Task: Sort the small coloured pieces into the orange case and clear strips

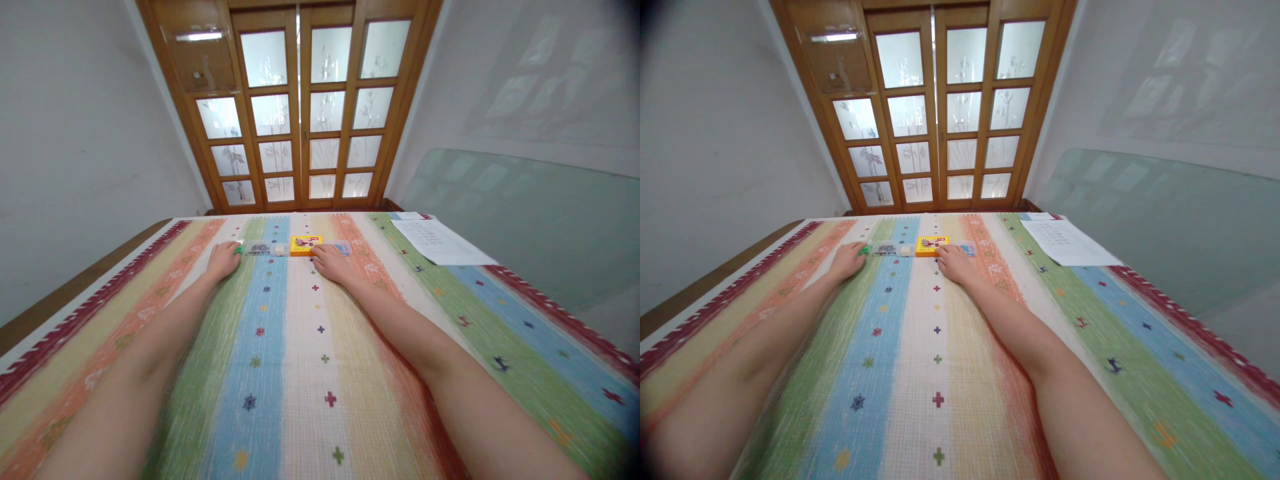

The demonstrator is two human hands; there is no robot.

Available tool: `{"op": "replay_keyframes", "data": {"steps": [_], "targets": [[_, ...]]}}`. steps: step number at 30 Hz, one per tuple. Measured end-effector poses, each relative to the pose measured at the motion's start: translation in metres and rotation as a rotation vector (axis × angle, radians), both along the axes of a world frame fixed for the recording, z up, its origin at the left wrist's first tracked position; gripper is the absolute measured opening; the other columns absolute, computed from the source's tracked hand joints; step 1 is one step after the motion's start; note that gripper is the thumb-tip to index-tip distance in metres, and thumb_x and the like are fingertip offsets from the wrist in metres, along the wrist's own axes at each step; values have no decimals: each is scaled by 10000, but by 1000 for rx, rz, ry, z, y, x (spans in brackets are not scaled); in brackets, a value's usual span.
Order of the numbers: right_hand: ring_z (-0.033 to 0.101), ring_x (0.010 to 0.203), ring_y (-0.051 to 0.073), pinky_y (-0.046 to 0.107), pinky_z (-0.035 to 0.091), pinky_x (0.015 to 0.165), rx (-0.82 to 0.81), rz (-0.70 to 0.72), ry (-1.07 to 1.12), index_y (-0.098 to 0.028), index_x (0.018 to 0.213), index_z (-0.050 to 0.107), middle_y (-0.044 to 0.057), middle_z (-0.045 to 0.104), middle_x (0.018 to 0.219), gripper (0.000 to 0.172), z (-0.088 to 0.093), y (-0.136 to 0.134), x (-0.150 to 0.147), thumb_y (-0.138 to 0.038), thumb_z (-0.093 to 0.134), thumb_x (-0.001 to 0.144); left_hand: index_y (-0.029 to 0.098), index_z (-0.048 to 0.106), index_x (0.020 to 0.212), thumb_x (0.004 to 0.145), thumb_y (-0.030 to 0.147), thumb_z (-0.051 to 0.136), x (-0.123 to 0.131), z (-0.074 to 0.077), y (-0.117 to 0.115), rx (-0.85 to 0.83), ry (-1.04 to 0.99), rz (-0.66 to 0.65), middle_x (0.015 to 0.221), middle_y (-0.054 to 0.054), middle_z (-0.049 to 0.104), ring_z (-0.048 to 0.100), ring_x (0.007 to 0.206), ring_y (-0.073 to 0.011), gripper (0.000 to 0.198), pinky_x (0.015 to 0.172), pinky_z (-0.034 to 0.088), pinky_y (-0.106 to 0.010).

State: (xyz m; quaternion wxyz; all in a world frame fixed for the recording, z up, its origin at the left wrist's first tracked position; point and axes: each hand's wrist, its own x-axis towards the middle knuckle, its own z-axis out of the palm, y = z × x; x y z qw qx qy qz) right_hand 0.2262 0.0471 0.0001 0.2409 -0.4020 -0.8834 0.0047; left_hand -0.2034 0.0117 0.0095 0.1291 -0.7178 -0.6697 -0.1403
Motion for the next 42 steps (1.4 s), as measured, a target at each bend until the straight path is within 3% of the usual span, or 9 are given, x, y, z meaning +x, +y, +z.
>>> {"op": "replay_keyframes", "data": {"steps": [5, 12, 19, 23, 29, 35, 42], "targets": [[571, 1318, 305, 454, 422, 1142, 5, -2, 1, -210, 1351, 680, 137, 655, 1447, 353, -1, 1, -1, -246, 567, 1018, 219, 602, 1502, 992, 332, 478, -2, -12, -7, -23, -40, -10, 1583, -116, 592, 536, 1469, -283, 537, 1237, 402, -477], [557, 1308, 304, 449, 416, 1138, 11, 12, -4, -204, 1335, 688, 144, 660, 1420, 343, 0, -1, 0, -240, 539, 1029, 213, 539, 1562, 1035, 360, 453, -5, -19, -6, -55, -51, 20, 1666, -140, 493, 458, 1543, -296, 554, 1265, 353, -530], [556, 1319, 306, 458, 411, 1151, 15, 5, 1, -204, 1348, 681, 141, 651, 1441, 351, -1, 0, 0, -247, 549, 1026, 238, 478, 1612, 1051, 410, 461, -9, -21, -8, -109, -35, -3, 1705, -142, 434, 379, 1595, -316, 587, 1299, 260, -590], [561, 1318, 302, 450, 416, 1152, 23, 10, 2, -202, 1330, 690, 139, 654, 1441, 338, -1, -1, 0, -239, 547, 1025, 234, 506, 1592, 1042, 415, 474, -8, -19, -8, -92, -47, -3, 1681, -140, 472, 409, 1570, -313, 579, 1287, 291, -557], [540, 1350, 302, 444, 390, 1187, 18, -121, 8, -202, 1359, 689, 136, 635, 1468, 368, 2, -2, -1, -265, 561, 1019, 232, 528, 1585, 1038, 477, 465, 11, -20, -2, -77, -51, 62, 1689, -116, 462, 352, 1572, -389, 603, 1268, 275, -608], [547, 1337, 313, 449, 382, 1177, -41, -257, -20, -199, 1386, 680, 147, 648, 1443, 392, 6, -1, 2, -259, 527, 1030, 207, 500, 1611, 1045, 506, 453, 33, -25, 4, -87, -19, 50, 1699, -102, 448, 362, 1564, -369, 642, 1297, 252, -523], [567, 1322, 327, 443, 397, 1163, -80, -316, -69, -179, 1412, 667, 167, 650, 1438, 417, 12, 6, 17, -298, 544, 1031, 244, 434, 1663, 1040, 550, 486, 53, -26, 6, -120, 32, 26, 1723, -103, 409, 341, 1585, -373, 696, 1305, 229, -521]]}}
